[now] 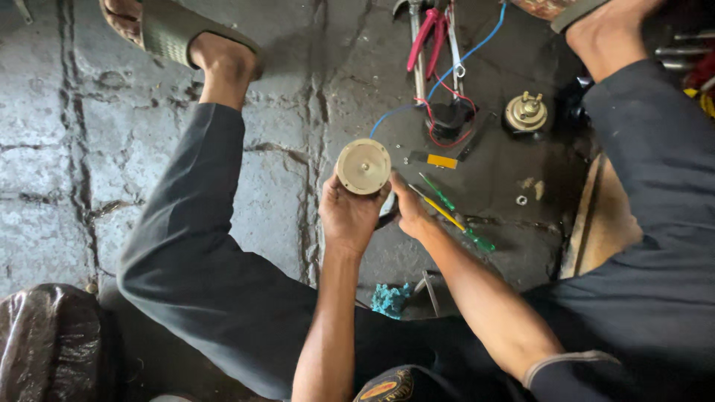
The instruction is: The person sits on the floor and disassembles a small cylindrical electrical device using a wrench and screwdriver. They remove the top cover, manipulate internal components and wires, and reassemble the device.
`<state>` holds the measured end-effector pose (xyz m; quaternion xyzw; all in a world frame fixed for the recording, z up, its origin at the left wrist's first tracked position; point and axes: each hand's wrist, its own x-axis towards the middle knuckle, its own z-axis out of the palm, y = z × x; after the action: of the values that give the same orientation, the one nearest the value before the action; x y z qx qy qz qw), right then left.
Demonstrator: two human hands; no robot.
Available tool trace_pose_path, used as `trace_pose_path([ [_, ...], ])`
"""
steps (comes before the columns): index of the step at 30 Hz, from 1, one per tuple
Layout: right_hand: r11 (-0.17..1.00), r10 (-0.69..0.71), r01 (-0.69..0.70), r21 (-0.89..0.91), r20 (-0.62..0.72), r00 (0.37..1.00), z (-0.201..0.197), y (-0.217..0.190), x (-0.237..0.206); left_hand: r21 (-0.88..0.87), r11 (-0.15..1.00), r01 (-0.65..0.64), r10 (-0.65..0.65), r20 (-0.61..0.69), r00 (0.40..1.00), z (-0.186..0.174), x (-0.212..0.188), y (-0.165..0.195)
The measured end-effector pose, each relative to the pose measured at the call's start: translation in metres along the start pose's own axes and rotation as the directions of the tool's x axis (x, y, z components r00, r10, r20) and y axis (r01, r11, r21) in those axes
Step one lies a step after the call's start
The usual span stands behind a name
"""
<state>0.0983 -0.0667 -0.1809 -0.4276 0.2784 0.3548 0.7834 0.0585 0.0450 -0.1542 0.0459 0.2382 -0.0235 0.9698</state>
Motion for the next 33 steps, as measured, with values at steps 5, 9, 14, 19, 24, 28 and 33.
trace_pose_path([
  [5, 0.599, -0.396, 0.410, -0.688, 0.191, 0.898, 0.012, 0.006, 0.020, 0.103, 0.994, -0.021, 0.021, -0.003, 1.000, -0.003, 0.001, 0.003],
  [9, 0.371, -0.520, 0.333, -0.867, 0.103, 0.848, 0.007, -0.003, 0.018, 0.182, 0.979, -0.088, 0.089, 0.004, 0.996, -0.007, 0.003, 0.001],
  [14, 0.417, -0.711, 0.620, -0.665, 0.187, 0.678, -0.012, -0.039, -0.029, 0.354, 0.929, -0.106, 0.126, -0.034, 0.991, -0.009, 0.006, -0.002],
  [19, -0.333, -0.558, 0.700, -0.632, 0.730, 0.395, 0.006, -0.064, -0.064, 0.387, 0.918, -0.092, 0.082, 0.044, 0.996, -0.004, 0.010, -0.010],
  [24, -0.189, -0.570, 0.705, -0.683, 0.661, 0.488, 0.009, -0.061, -0.060, 0.452, 0.891, -0.042, 0.045, 0.003, 0.999, -0.009, 0.006, -0.011],
  [28, -0.165, -0.546, 0.684, -0.711, 0.643, 0.537, -0.001, -0.055, -0.060, 0.498, 0.866, -0.044, 0.047, 0.007, 0.999, -0.014, 0.004, -0.012],
  [33, -0.211, -0.609, 0.631, -0.746, 0.605, 0.512, 0.002, -0.048, -0.067, 0.535, 0.843, -0.052, 0.076, -0.023, 0.997, -0.008, 0.008, -0.019],
])
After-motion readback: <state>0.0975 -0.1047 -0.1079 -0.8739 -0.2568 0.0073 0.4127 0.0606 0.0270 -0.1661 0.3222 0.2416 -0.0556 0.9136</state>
